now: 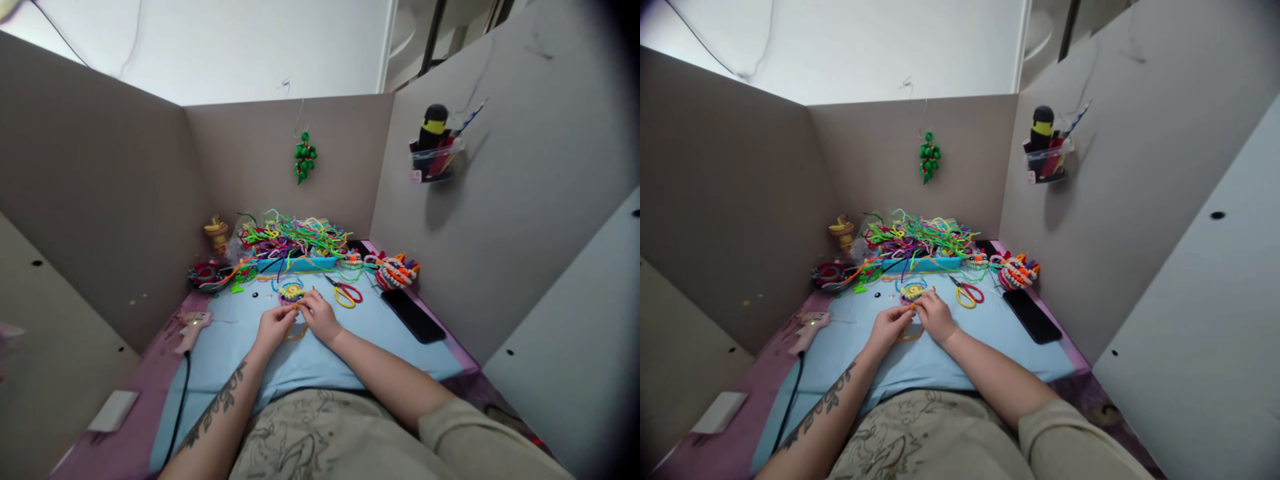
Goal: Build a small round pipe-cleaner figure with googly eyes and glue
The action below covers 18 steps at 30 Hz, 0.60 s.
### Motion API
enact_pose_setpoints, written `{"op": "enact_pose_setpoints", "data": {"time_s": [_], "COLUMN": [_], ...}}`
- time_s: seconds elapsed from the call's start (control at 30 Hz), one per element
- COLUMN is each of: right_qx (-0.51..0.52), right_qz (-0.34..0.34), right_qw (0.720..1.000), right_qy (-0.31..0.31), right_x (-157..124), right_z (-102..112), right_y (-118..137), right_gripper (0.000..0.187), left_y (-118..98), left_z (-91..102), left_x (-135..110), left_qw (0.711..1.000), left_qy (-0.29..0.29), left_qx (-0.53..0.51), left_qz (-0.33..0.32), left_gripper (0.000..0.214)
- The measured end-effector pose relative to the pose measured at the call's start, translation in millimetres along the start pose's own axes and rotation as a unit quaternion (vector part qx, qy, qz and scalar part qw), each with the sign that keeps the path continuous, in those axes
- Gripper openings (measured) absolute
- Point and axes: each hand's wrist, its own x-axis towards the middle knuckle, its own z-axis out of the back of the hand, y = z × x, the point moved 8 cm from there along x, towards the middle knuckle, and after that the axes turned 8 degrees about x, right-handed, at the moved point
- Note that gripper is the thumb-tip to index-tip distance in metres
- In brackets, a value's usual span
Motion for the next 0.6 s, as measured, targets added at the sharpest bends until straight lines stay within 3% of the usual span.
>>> {"op": "enact_pose_setpoints", "data": {"time_s": [0.2, 0.37, 0.6], "right_qx": [0.036, 0.061, 0.031], "right_qz": [0.003, 0.001, 0.017], "right_qw": [0.999, 0.998, 0.998], "right_qy": [-0.002, 0.008, 0.059], "right_x": [0, -1, -3], "right_z": [0, -2, -8], "right_y": [1, -2, 3], "right_gripper": [0.007, 0.012, 0.008], "left_y": [0, -6, 1], "left_z": [-1.7, -6.6, -10.5], "left_x": [1, -2, -3], "left_qw": [1.0, 0.997, 0.993], "left_qy": [0.011, 0.049, 0.072], "left_qx": [-0.018, -0.023, -0.087], "left_qz": [-0.017, -0.049, 0.043], "left_gripper": [0.037, 0.033, 0.031]}}
